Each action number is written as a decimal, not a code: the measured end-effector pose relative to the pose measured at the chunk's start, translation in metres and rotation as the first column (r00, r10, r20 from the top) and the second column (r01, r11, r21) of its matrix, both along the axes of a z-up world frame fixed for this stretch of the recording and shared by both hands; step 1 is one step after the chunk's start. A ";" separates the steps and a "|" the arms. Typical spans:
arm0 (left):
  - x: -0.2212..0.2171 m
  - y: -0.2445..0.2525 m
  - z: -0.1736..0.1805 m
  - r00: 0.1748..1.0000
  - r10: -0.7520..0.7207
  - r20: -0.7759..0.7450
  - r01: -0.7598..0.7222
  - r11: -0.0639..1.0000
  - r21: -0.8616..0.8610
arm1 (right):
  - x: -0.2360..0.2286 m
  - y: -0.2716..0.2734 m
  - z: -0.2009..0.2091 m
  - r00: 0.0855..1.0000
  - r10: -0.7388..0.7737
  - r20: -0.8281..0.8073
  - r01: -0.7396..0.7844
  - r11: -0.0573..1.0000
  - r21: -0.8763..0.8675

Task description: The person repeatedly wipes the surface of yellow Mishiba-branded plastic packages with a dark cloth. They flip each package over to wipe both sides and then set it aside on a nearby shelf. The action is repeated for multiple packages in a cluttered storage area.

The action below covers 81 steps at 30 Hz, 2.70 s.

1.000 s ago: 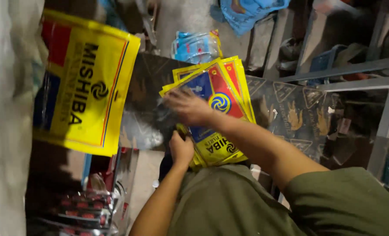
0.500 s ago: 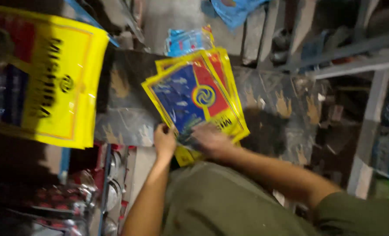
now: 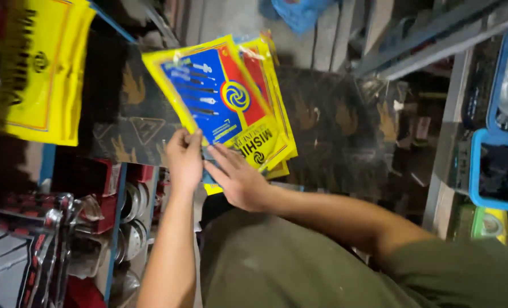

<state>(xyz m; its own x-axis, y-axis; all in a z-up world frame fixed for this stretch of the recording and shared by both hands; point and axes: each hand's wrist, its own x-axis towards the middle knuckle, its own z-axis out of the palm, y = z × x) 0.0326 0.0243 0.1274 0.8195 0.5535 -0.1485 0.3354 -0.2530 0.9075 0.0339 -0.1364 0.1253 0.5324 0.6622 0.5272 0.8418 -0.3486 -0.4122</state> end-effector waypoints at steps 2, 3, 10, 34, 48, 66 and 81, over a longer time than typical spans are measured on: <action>0.007 -0.019 0.062 0.981 -0.130 0.143 0.142 0.987 -0.074 | 0.010 -0.020 0.044 0.995 -0.030 -0.097 0.047 0.982 0.183; 0.009 -0.031 0.092 0.924 -0.256 0.285 0.304 0.943 -0.136 | 0.013 -0.032 0.066 0.976 -0.056 -0.210 0.126 0.933 0.337; 0.002 -0.058 -0.025 0.866 -0.452 -0.212 0.490 0.690 0.533 | 0.056 -0.098 0.002 0.758 -0.339 -0.558 0.510 0.841 0.182; -0.029 -0.022 -0.129 0.869 -0.262 -0.421 0.489 0.593 0.640 | 0.230 0.145 -0.213 0.753 0.345 -0.560 -0.476 0.873 -0.102; -0.036 -0.041 -0.157 0.982 0.182 0.040 -0.165 0.949 -0.270 | 0.028 0.057 -0.116 0.996 -0.002 0.094 0.032 0.949 -0.313; -0.007 -0.071 0.061 1.000 0.003 -0.011 -0.005 0.981 -0.194 | 0.027 -0.031 0.018 0.773 0.019 -0.634 0.137 0.971 0.196; 0.004 -0.050 0.007 0.968 -0.215 0.132 0.139 0.890 0.434 | 0.146 -0.118 0.050 0.377 -0.423 -0.824 0.644 0.760 -0.095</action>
<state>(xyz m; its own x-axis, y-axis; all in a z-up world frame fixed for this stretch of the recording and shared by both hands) 0.0365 -0.0253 0.1340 0.9011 0.3759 0.2160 0.0980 -0.6620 0.7431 0.1801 -0.2545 0.1750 0.9782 0.0172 -0.2071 -0.1812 -0.4167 -0.8908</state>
